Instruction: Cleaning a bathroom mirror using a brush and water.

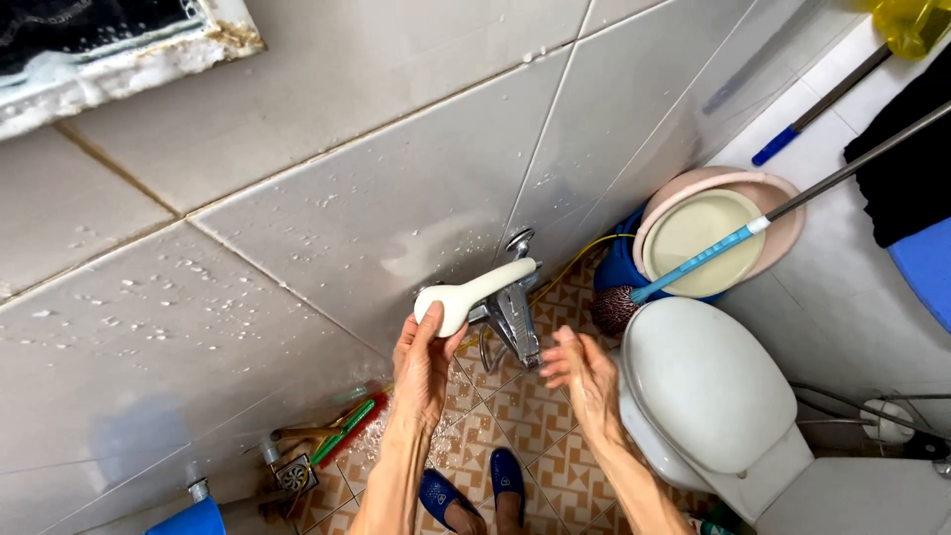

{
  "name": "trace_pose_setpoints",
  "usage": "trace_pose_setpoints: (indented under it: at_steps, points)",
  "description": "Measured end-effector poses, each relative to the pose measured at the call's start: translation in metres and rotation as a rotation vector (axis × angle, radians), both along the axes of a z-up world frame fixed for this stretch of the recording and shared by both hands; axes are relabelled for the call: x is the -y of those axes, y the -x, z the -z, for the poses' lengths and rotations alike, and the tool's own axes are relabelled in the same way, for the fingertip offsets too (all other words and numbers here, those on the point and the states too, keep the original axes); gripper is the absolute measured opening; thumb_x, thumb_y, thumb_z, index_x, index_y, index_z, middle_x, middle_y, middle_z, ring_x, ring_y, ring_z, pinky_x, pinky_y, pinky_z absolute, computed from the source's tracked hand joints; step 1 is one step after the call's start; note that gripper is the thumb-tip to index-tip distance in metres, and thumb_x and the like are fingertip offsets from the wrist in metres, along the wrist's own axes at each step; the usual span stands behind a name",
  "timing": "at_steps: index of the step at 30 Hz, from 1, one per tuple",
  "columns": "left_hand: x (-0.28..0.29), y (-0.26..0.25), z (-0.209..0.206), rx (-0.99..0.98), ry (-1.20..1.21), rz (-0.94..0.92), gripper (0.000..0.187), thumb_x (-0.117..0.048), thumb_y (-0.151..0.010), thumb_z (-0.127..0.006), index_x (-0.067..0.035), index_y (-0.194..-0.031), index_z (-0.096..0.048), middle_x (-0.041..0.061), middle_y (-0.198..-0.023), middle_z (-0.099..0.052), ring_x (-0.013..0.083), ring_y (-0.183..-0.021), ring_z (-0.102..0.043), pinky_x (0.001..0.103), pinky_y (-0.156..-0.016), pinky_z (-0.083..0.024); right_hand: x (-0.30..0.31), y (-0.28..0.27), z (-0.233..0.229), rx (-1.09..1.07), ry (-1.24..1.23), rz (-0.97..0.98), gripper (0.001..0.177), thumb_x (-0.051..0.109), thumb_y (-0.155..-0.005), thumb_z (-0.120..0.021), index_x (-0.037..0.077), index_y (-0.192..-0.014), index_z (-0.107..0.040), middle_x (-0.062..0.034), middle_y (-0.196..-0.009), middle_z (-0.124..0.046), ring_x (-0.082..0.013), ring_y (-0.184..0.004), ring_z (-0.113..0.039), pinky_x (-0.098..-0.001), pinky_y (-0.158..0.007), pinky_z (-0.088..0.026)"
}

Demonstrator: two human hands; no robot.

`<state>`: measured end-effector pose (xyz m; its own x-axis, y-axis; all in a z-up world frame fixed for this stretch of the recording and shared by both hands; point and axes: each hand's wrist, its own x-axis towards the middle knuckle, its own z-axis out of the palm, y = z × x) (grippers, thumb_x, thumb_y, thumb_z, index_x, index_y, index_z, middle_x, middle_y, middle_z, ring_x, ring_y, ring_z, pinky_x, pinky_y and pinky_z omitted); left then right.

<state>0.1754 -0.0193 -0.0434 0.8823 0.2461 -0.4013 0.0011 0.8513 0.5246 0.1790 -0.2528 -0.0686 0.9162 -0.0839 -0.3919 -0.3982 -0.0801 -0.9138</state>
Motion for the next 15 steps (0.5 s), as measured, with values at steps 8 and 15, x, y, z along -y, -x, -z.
trace_pose_setpoints:
  at_steps: [8,15]
  points:
    - [0.018,-0.001,-0.051,0.065,-0.384,0.317,0.044,-0.029,-0.088,-0.076,-0.002,-0.122,-0.067,0.008,-0.109,-0.073,0.0152,-0.096,-0.070,0.032,-0.088,-0.060,0.006,0.012,-0.123,0.843,0.879,-0.323,0.060,0.035,-0.089,-0.071,0.003,-0.137,-0.054,-0.0211,-0.130,-0.062,-0.0326,-0.113,-0.061,-0.0434,-0.090,-0.053]
    - [0.043,0.012,-0.094,0.060,-0.463,0.477,0.050,-0.047,-0.087,-0.067,-0.012,-0.121,-0.072,0.001,-0.110,-0.076,0.0106,-0.097,-0.071,0.028,-0.086,-0.059,0.024,0.037,-0.101,0.080,0.551,-0.422,0.034,0.033,-0.094,-0.065,0.008,-0.116,-0.058,-0.0098,-0.090,-0.071,-0.0208,-0.077,-0.069,-0.0375,-0.068,-0.055]
